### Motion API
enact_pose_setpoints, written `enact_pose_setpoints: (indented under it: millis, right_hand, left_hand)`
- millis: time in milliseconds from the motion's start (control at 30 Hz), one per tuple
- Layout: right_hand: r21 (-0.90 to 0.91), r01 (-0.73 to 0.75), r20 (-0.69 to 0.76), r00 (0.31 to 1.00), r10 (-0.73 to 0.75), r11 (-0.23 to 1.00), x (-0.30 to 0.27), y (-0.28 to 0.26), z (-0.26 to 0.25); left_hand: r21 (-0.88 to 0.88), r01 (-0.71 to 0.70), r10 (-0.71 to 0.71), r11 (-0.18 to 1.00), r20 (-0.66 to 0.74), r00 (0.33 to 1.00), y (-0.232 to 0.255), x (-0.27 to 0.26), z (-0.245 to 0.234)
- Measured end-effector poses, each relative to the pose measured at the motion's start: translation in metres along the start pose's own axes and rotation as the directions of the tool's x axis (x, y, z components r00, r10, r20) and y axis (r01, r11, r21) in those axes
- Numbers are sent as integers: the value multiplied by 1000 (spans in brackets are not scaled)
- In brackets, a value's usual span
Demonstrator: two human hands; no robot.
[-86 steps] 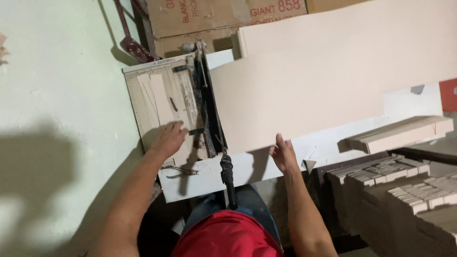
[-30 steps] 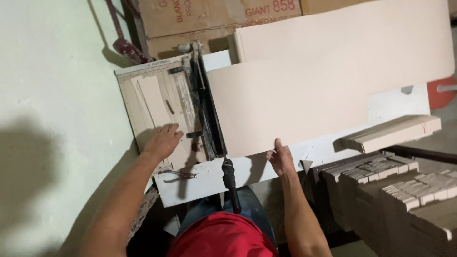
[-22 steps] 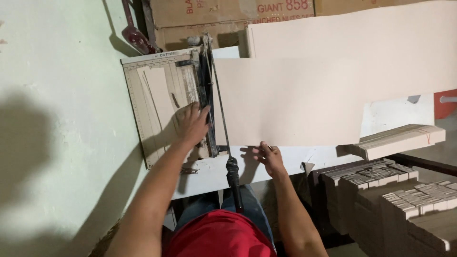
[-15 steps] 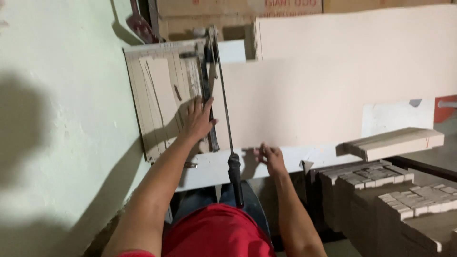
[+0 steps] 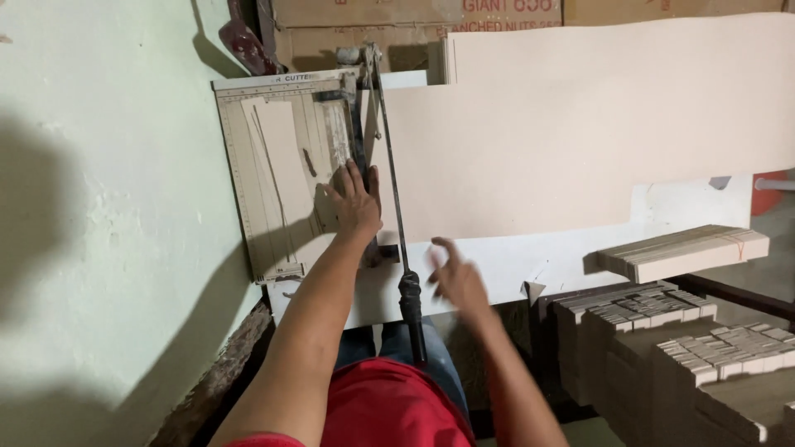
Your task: The person uses a manual paper cutter to slice a large sheet of cardboard into smaller rectangular pieces. They repeatedly align the cardboard against the cutter's guide, pull down the lever to make the cut, and then remove the cut pieces.
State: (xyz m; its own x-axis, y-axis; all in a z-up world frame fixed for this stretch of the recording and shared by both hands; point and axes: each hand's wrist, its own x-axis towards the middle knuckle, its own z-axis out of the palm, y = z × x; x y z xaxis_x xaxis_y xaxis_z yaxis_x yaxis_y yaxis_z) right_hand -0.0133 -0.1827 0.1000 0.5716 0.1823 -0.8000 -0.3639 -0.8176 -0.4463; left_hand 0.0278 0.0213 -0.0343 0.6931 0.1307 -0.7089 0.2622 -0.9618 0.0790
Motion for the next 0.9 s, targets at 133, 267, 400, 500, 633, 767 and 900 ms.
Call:
enact_pose_setpoints:
  millis: [133, 267, 400, 500, 633, 767, 900]
  right_hand:
    - [-302, 101, 85, 993, -79, 948, -70, -49, 37]
    - [-366, 68, -52, 994, -93, 928, 5, 46, 119]
    - [-375, 156, -127, 968, -217, 914, 39, 91, 148]
    - [-162, 163, -56, 983, -174, 973, -1, 67, 112]
    - [134, 172, -12, 985, -172, 976, -74, -24, 17]
    - [241, 94, 69, 991, -114, 966, -4, 37, 26]
    - [532, -66, 63, 997, 38, 844, 69, 99, 63]
  left_hand:
    - [10, -4, 4, 1000, 5, 1000, 4, -9, -12]
    - [9, 17, -17, 1000, 22, 1000, 1, 4, -1]
    - [-36, 16, -15, 999, 28, 999, -2, 13, 3]
    - [-42, 19, -20, 999, -31, 999, -2, 7, 4]
    - [127, -201, 222, 971, -177, 959, 3, -22, -16]
    - [469, -484, 502, 739, 96, 860, -3, -9, 24]
    - [461, -758, 871, 462, -396, 290, -49, -24, 74]
